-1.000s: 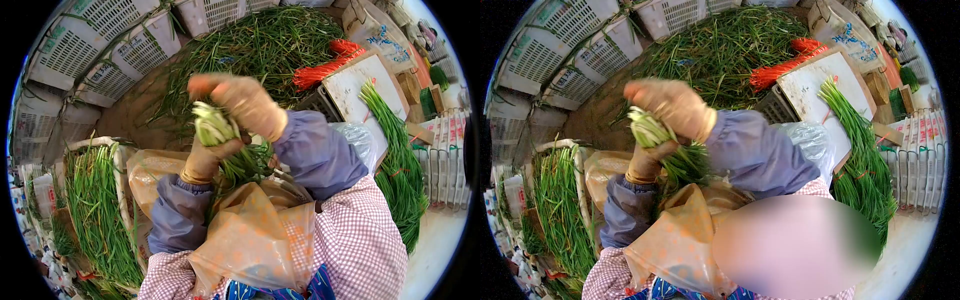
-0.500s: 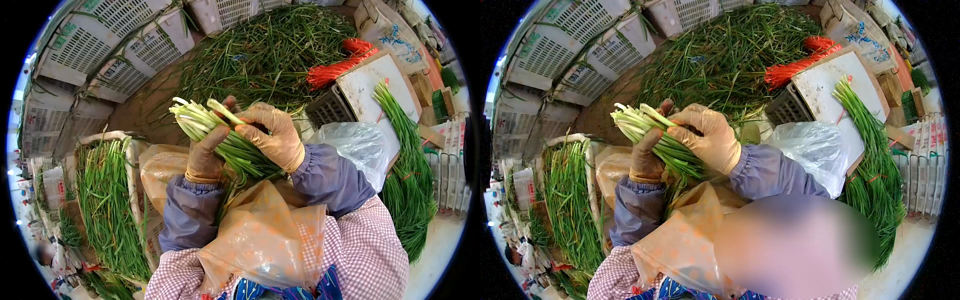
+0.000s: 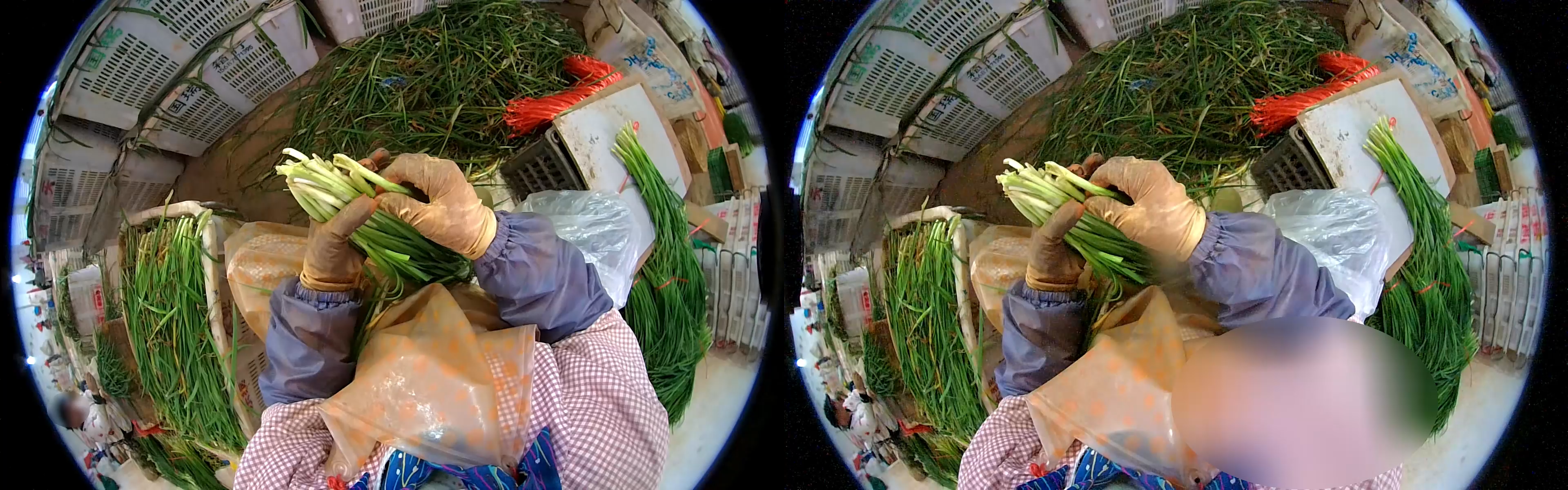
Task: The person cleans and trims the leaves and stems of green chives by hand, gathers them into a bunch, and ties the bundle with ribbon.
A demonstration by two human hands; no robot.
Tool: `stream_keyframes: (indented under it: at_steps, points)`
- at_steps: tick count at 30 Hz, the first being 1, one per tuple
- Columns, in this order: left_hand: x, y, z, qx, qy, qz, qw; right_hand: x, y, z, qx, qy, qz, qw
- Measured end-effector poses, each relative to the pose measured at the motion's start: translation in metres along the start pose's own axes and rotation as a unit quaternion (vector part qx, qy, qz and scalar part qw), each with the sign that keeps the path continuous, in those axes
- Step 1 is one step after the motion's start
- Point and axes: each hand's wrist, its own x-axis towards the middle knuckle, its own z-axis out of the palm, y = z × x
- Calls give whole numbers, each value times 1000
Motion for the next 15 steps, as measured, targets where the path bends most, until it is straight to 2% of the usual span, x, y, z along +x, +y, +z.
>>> stream_keyframes:
  at_steps: [1, 3, 4, 5, 7, 9, 11, 12, 13, 15]
  points:
    - [-1, -1, 0, 0, -1, -2, 1000, 0, 0, 2, -2, 26, -7, 1000]
    - [-5, -3, 0, 13, 53, -3, 998, 4, 2, 6, 85, 80, 53, 992]
    - [-6, -4, 0, 13, 54, -2, 998, 8, 0, 5, -19, 93, 23, 995]
    - [-5, -6, 2, 19, 62, 4, 998, 9, 1, 7, -18, 94, 21, 995]
    - [-2, -8, 6, 32, 75, 15, 997, 12, 3, 11, -92, 79, -59, 991]
    - [-2, -10, 3, 61, 83, 10, 995, 10, -1, 15, -113, 64, -39, 991]
    - [-4, -9, 7, 39, 47, 22, 998, 7, -2, 17, -166, 60, -100, 979]
    - [-5, -10, -4, 47, 89, -10, 995, 6, -4, 15, -274, 50, -118, 953]
    - [-7, -9, -4, 46, 89, -12, 995, 5, -6, 12, -274, 51, -116, 953]
    - [-8, -6, 1, -6, 68, -29, 997, 9, -8, 5, -437, 103, -205, 870]
